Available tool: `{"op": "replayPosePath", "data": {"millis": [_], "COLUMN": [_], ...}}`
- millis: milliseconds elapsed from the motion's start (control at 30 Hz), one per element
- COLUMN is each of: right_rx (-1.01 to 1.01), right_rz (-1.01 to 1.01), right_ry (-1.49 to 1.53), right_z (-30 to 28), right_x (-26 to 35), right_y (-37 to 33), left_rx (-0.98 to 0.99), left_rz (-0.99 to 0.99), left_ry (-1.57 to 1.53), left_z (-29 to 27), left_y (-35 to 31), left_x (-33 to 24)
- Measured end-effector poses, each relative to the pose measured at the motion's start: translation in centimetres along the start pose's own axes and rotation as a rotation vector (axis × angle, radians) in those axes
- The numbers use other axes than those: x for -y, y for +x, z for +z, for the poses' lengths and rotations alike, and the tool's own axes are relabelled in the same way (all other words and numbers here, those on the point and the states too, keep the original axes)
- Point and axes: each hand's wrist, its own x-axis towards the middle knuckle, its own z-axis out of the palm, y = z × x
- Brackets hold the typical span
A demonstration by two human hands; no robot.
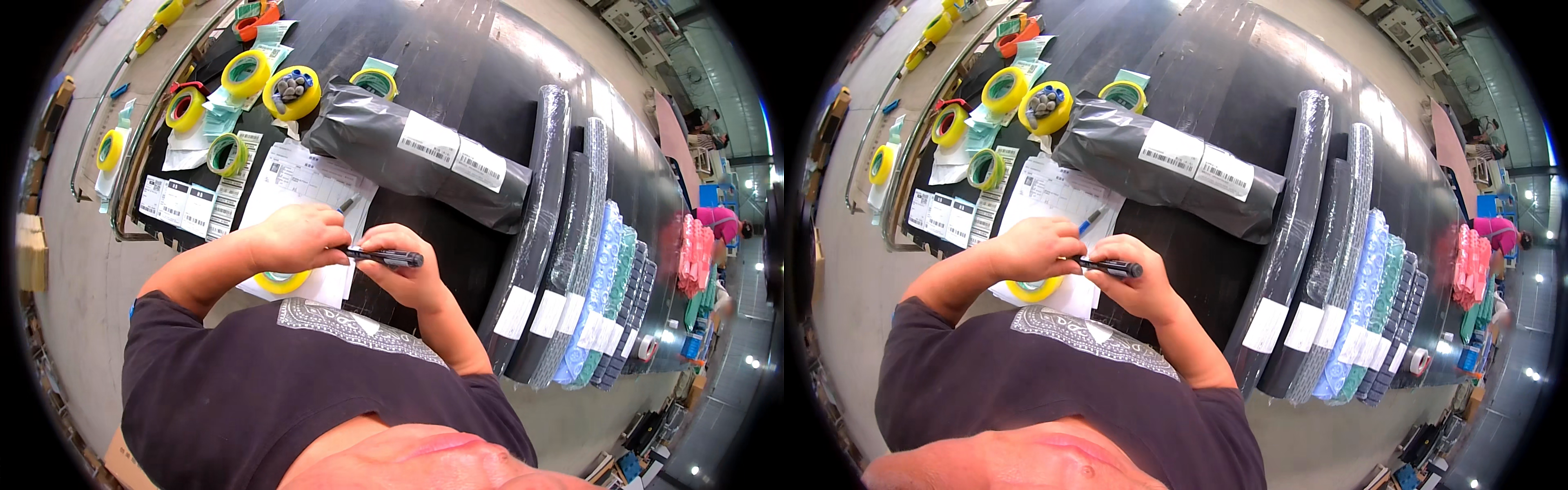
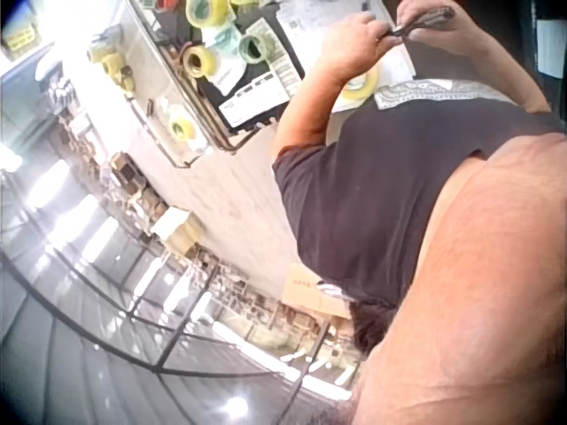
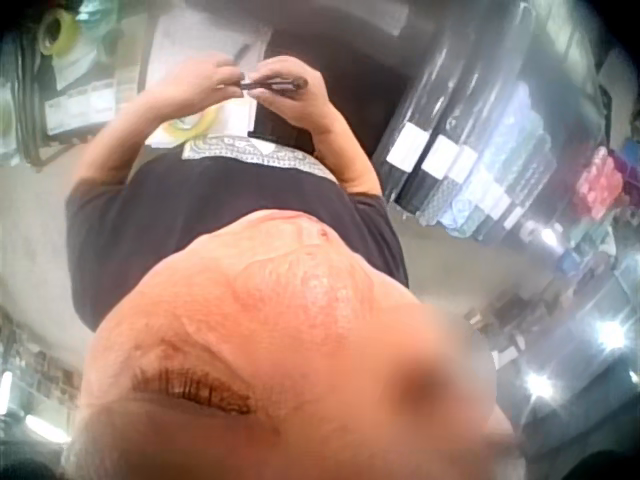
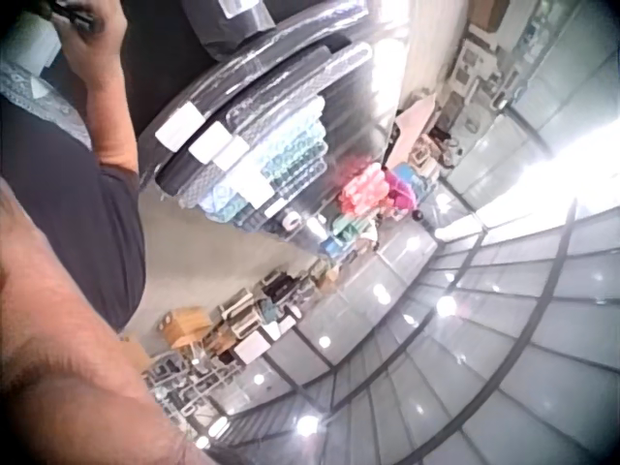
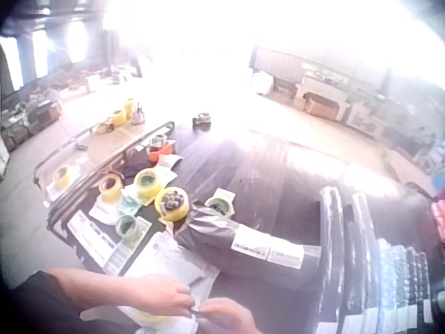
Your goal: The person labels a black plastic-wrapped roll with a marker, then handles several rolls of fabric or carpet, removing plastic wrap from one and placing it back. They also handle shipping labels and tape rolls on a work table in a warehouse.
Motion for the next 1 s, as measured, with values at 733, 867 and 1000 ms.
{"op": "replayPosePath", "data": {"millis": [733,867,1000], "right_rx": [-0.69,-0.662,-0.627], "right_rz": [-0.291,-0.246,-0.273], "right_ry": [0.53,0.172,0.24], "right_z": [-12.4,-12.6,-15.6], "right_x": [-4.0,-10.6,-11.9], "right_y": [2.3,4.5,7.4], "left_rx": [-0.378,-0.591,-0.644], "left_rz": [0.079,-0.018,0.092], "left_ry": [0.029,0.35,0.236], "left_z": [-2.0,0.4,-0.1], "left_y": [8.4,12.0,13.9], "left_x": [9.1,13.6,17.6]}}
